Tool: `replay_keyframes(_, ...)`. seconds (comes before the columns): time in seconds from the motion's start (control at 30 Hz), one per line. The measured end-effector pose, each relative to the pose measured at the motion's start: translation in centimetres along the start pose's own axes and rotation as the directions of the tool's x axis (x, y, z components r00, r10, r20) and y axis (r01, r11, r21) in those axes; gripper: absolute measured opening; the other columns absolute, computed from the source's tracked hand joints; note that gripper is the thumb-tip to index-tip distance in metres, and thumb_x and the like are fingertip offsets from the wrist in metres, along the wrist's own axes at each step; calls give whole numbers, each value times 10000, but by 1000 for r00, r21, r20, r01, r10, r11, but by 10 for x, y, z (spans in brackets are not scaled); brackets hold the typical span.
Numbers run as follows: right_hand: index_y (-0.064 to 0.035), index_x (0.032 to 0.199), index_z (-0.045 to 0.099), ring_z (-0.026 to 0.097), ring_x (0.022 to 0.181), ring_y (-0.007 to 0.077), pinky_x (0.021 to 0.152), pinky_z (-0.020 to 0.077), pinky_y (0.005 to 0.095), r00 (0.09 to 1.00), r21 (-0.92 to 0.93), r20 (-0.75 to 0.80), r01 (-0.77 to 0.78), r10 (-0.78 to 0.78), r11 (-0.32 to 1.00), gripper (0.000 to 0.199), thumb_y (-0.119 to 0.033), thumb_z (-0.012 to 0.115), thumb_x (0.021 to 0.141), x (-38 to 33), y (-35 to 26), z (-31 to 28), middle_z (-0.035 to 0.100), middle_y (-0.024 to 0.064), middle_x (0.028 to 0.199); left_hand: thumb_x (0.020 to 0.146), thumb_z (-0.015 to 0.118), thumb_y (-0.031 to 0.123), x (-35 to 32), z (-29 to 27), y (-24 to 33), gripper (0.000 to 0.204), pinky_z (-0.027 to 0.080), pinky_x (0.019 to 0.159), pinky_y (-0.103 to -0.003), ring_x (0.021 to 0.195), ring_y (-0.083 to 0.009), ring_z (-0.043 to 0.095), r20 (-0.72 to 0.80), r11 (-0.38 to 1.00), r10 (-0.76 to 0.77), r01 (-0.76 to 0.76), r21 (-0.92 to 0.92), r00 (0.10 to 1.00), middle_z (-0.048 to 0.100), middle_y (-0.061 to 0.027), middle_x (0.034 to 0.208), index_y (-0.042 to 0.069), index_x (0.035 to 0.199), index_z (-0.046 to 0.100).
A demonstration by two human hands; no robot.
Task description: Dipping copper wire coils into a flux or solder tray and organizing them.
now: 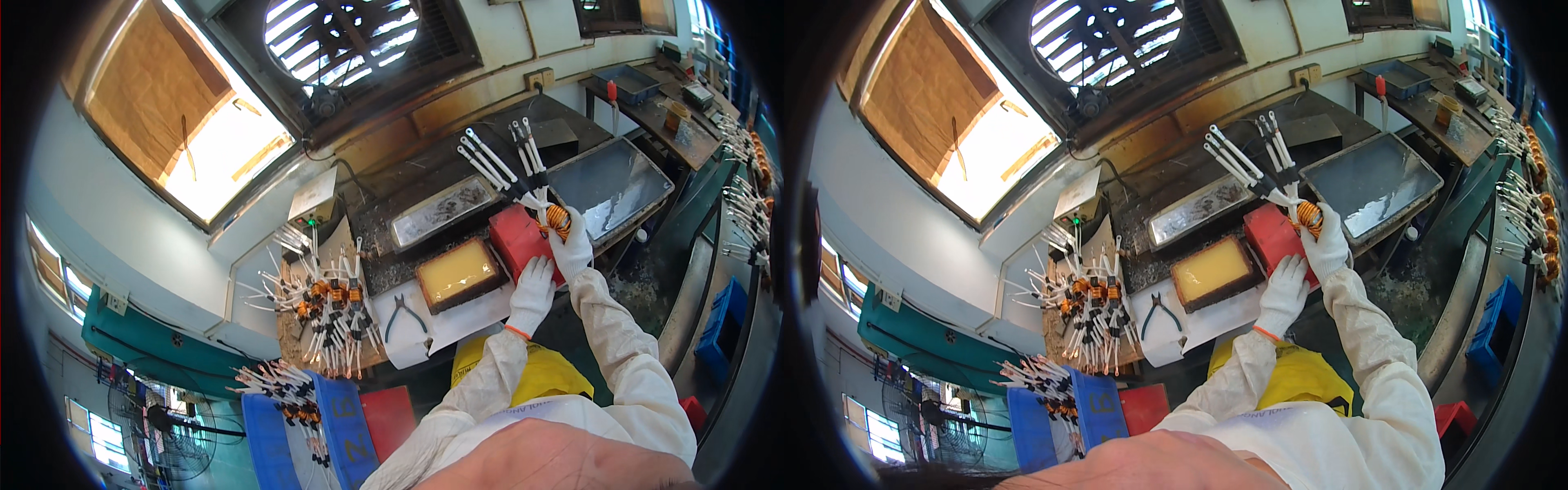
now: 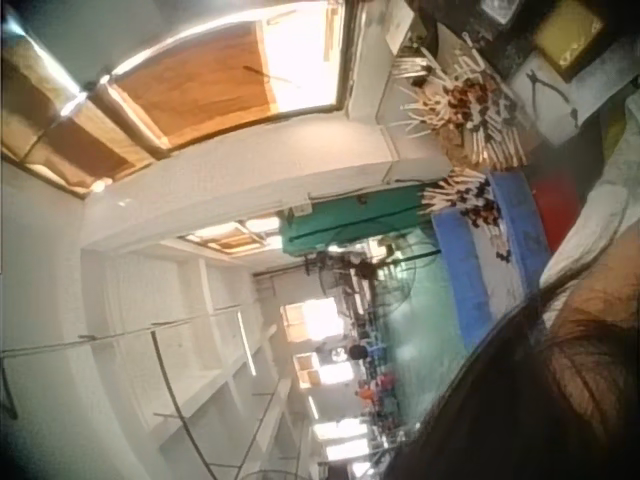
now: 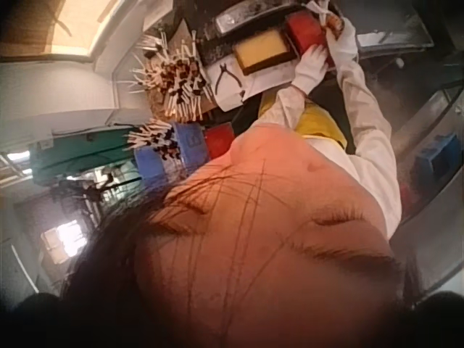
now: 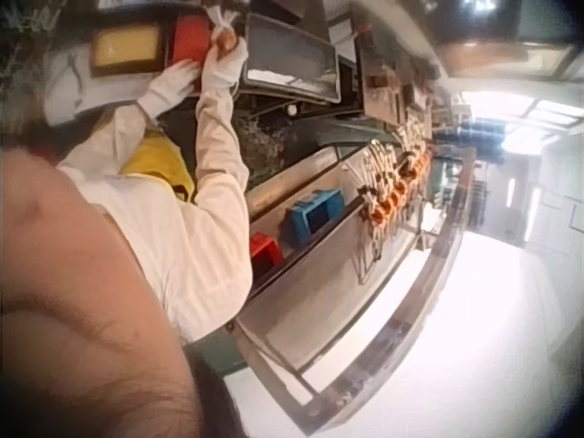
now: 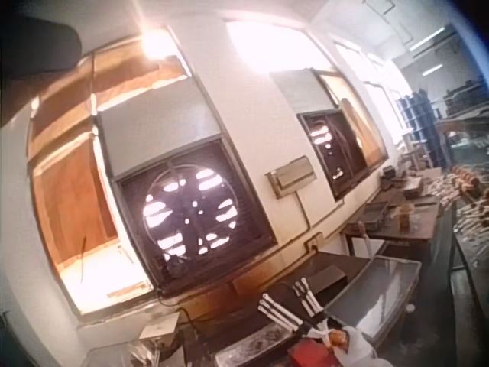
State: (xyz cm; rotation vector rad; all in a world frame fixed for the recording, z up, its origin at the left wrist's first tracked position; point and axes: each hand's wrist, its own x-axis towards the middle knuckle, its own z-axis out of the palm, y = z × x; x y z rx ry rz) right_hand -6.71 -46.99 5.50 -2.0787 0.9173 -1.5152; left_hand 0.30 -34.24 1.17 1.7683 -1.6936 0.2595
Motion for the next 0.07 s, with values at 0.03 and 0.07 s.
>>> replay_keyframes(0.03, -82, 1377, 442, 642, 1095, 335, 939, 515, 376, 1000, -6, 6, 1, -1, 1000, 590, -54, 715, 855, -1, 5, 4, 594, 175, 1220, 847, 633, 170, 0, 0, -2, 546, 414, 1091, -439, 1313, -364, 472, 23, 1000, -14, 14, -2, 1000, 544, -179, 1374, 15, 1357, 516)
replay_keyframes(0.07, -101, 1389, 439, 639, 1115, 337, 954, 513, 383, 1000, 9, 16, 19, -19, 1000, 599, -54, 714, 858, -1, 5, 4, 599, 167, 1231, 844, 637, 175, 1, -3, -2, 551, 412, 1093, -445, 1320, -370, 463, 44, 999, -37, 38, -4, 998, 537, -181, 1383, 18, 1359, 517)
